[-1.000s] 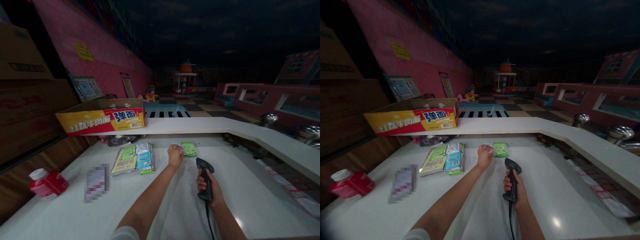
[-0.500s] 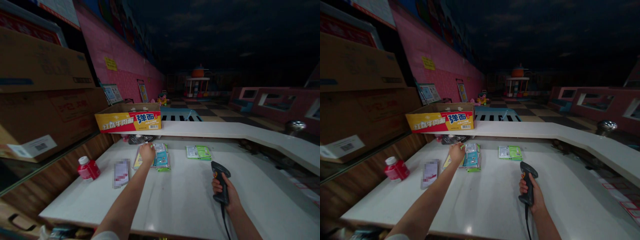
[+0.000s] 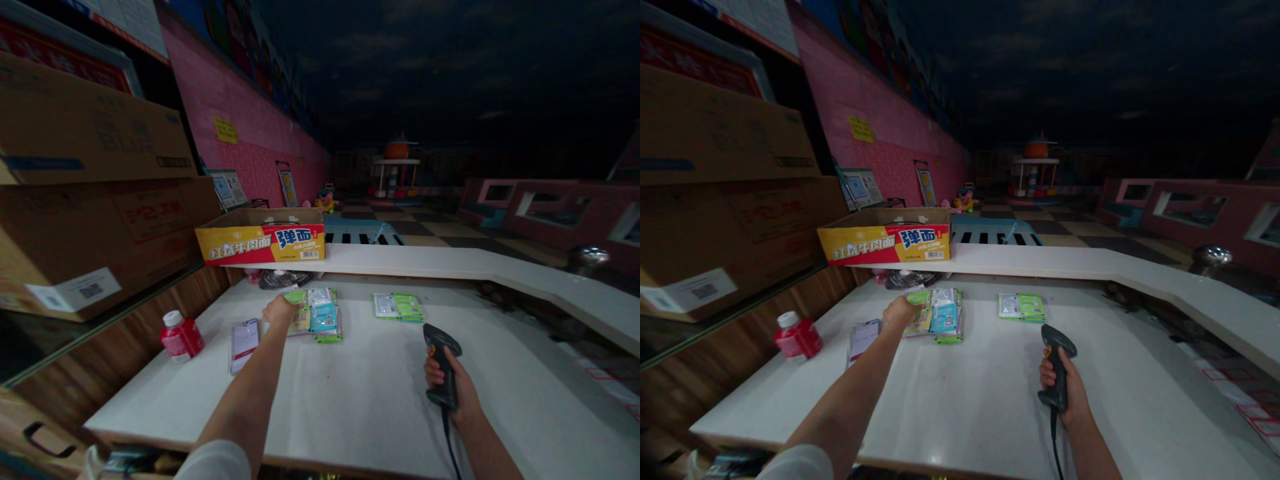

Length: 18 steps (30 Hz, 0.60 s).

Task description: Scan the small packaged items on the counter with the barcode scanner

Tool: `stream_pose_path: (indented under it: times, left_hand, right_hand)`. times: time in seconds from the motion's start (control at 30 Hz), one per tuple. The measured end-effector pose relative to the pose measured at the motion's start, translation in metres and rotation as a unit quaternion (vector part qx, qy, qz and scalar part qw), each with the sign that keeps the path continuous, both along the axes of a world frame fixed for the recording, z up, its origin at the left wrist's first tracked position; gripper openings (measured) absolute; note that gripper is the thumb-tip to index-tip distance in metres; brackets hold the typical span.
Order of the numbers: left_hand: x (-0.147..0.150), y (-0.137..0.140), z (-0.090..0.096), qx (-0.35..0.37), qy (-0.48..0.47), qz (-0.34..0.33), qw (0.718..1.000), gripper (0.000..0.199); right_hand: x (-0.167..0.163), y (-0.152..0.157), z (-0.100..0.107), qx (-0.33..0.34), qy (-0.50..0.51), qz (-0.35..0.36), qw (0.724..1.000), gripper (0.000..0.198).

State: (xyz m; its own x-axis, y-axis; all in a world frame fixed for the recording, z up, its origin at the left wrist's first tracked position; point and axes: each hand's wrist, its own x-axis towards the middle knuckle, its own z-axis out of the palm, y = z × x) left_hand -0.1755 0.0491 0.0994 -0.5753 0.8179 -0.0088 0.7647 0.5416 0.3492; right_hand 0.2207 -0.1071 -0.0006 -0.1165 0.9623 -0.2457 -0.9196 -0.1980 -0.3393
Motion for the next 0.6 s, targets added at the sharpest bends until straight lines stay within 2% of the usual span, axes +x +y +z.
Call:
stream_pose_path:
  times: [0.1,0.2,0.33,0.4,0.47,0.53,0.6]
  left_hand:
    - [-0.002,0.004,0.002,0.008,-0.017,0.008,1.0,0.053]
    - [-0.006,0.005,0.008,0.045,-0.026,-0.038,0.998,0.03]
    - [0.0,-0.003,0.018,0.152,-0.05,-0.101,0.982,0.016]
    - [0.016,-0.011,0.018,0.235,-0.114,-0.141,0.955,0.016]
    - [0.039,-0.023,0.009,0.301,-0.231,-0.205,0.902,0.018]
    - [0.068,-0.036,-0.01,0.305,-0.326,-0.283,0.849,0.021]
    - [0.094,-0.05,-0.034,0.276,-0.354,-0.328,0.831,0.02]
  right_hand:
    - [-0.001,0.0,0.002,0.002,-0.001,0.0,1.0,0.026]
    - [-0.002,-0.001,0.002,0.009,-0.008,-0.005,1.0,0.028]
    - [-0.001,0.0,0.001,0.022,-0.023,-0.004,0.999,0.031]
    - [-0.001,0.0,0.0,0.024,-0.029,-0.005,0.999,0.032]
    - [0.0,0.001,0.0,0.025,-0.039,-0.005,0.999,0.033]
    - [-0.001,0.001,0.001,0.027,-0.057,-0.007,0.998,0.033]
    - [-0.001,0.001,0.002,0.029,-0.077,-0.012,0.997,0.034]
